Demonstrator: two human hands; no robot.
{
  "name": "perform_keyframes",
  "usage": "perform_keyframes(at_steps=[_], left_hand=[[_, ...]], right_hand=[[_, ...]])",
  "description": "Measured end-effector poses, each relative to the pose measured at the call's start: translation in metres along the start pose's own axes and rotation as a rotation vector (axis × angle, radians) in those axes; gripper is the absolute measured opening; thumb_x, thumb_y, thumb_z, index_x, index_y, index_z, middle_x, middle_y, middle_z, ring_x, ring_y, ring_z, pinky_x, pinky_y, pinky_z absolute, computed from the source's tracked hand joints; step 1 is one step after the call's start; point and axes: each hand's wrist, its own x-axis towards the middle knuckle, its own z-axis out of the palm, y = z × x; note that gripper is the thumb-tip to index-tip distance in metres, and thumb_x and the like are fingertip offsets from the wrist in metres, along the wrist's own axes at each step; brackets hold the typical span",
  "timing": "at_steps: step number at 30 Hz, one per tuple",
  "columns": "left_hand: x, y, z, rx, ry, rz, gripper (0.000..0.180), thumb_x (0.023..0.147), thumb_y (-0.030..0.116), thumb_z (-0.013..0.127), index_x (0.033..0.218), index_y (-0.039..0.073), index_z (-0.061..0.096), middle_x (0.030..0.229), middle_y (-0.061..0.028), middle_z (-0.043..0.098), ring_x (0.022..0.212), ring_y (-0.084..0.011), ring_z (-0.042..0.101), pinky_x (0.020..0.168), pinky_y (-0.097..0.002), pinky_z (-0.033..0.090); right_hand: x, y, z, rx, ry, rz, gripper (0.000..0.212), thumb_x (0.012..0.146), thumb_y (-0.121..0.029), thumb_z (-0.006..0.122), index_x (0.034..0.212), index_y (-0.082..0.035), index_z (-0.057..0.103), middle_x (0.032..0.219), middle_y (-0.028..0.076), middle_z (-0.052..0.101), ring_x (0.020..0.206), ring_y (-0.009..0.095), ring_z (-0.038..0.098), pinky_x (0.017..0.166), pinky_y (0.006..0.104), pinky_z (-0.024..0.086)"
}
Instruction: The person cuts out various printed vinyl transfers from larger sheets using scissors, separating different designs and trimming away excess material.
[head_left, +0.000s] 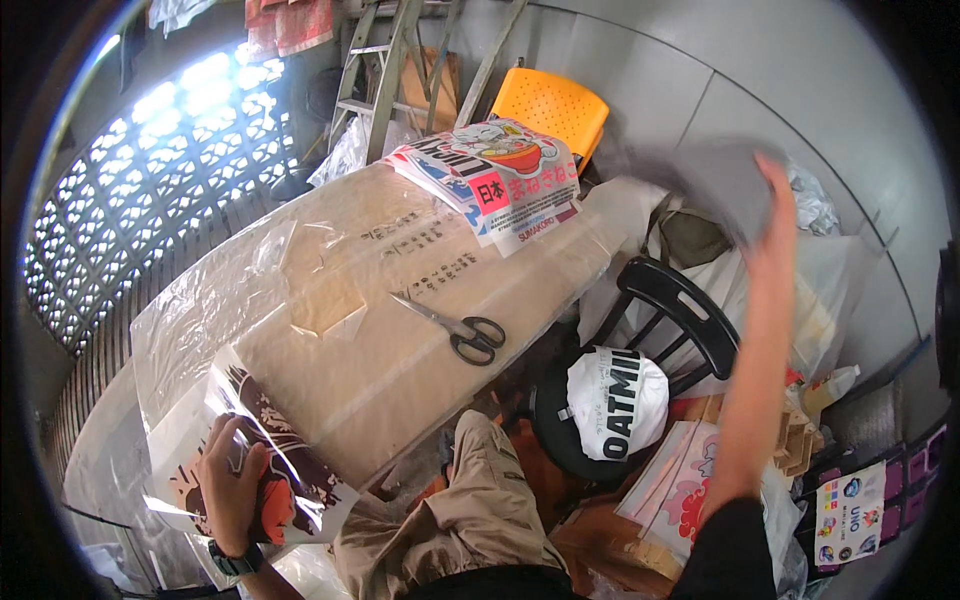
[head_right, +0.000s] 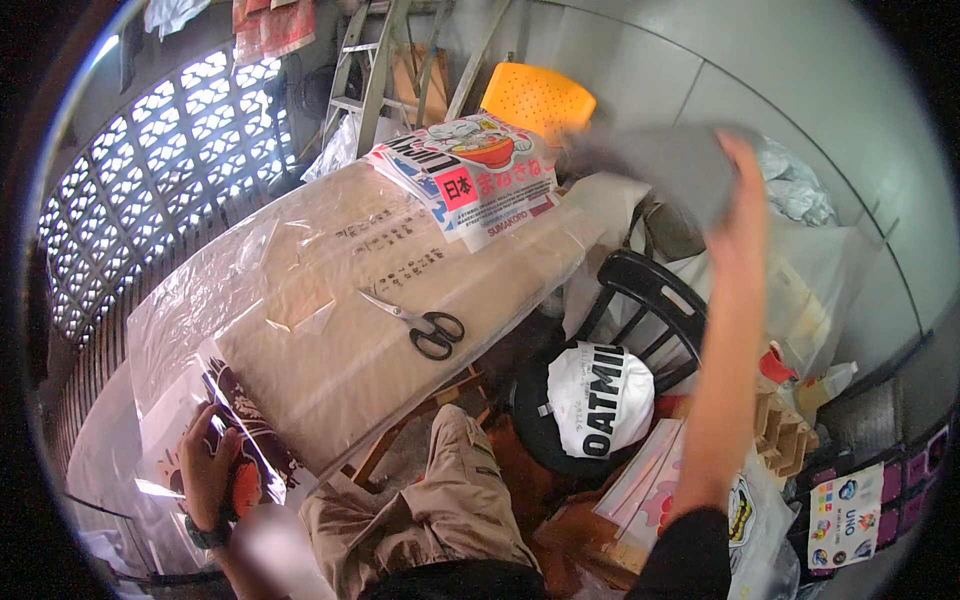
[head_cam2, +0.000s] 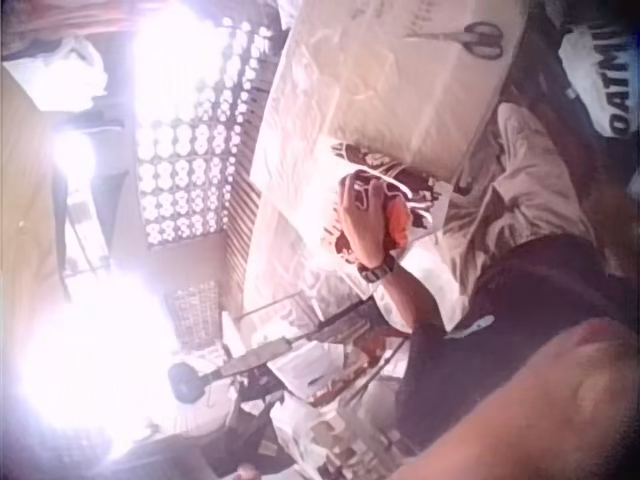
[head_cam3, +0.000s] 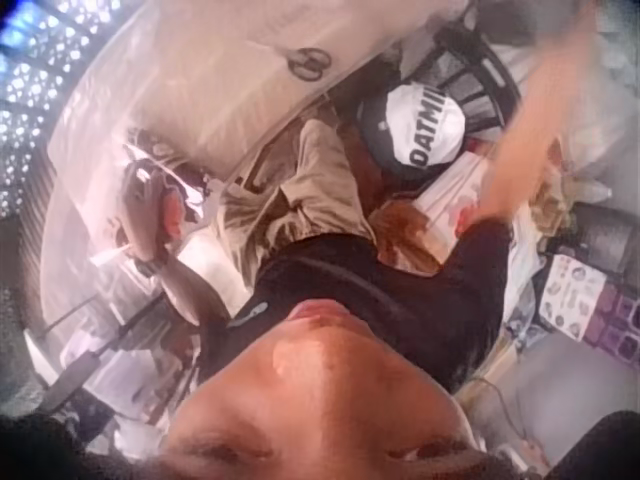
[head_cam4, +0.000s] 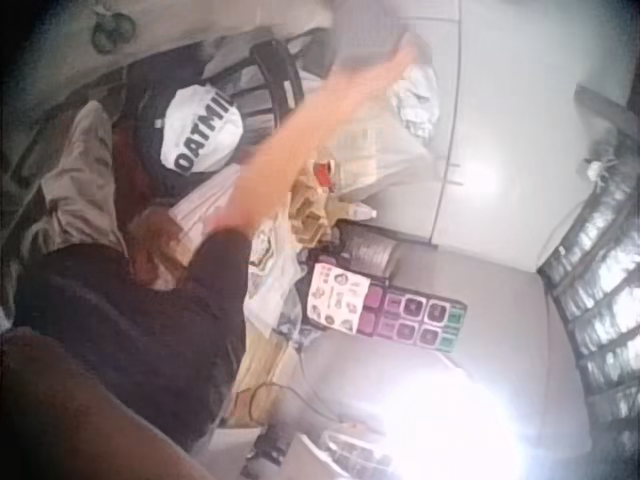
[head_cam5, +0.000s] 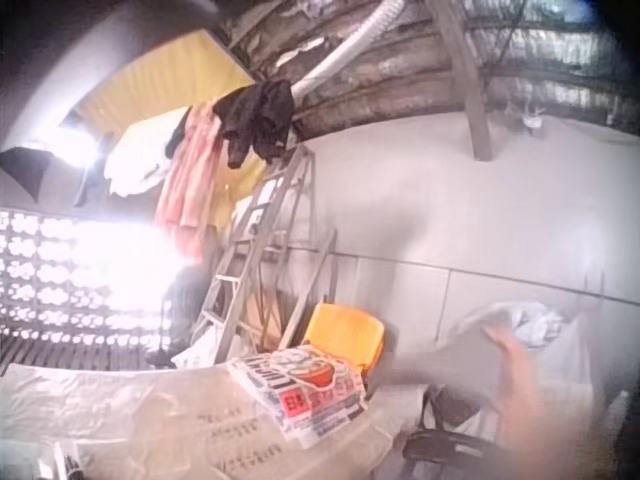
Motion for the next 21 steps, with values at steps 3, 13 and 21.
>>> perform_keyframes(at_steps=[3, 13, 21], left_hand=[[-0.002, -0.005, 0.012, 0.012, 0.050, -0.076, 0.046, 0.083, 0.008, 0.072, 0.128, 0.003, 0.064, 0.141, -0.0234, 0.056, 0.133, -0.0384, 0.052, 0.111, -0.0434, 0.040], [-0.002, 0.003, 0.002, 0.158, -0.066, -0.046, 0.050, 0.087, 0.009, 0.071, 0.135, 0.004, 0.059, 0.147, -0.0198, 0.051, 0.130, -0.0317, 0.054, 0.108, -0.0395, 0.041], [0.007, 0.006, 0.009, 0.068, -0.069, 0.055, 0.048, 0.089, 0.006, 0.071, 0.135, 0.001, 0.059, 0.140, -0.0188, 0.058, 0.118, -0.0314, 0.059, 0.102, -0.0400, 0.045]], right_hand=[[0.102, 0.068, 0.093, 0.127, 0.060, 0.014, 0.032, 0.086, -0.018, 0.071, 0.112, -0.003, 0.062, 0.100, 0.007, 0.063, 0.084, 0.021, 0.061, 0.074, 0.0332, 0.054], [0.135, 0.332, 0.141, -1.209, 0.076, 0.142, 0.072, 0.079, -0.049, 0.074, 0.120, 0.009, 0.063, 0.121, 0.029, 0.066, 0.116, 0.038, 0.065, 0.097, 0.0439, 0.052], [0.187, 0.330, 0.125, -0.953, -0.010, 0.296, 0.046, 0.083, -0.044, 0.076, 0.091, 0.002, 0.071, 0.086, 0.020, 0.074, 0.085, 0.033, 0.074, 0.068, 0.0426, 0.055]])
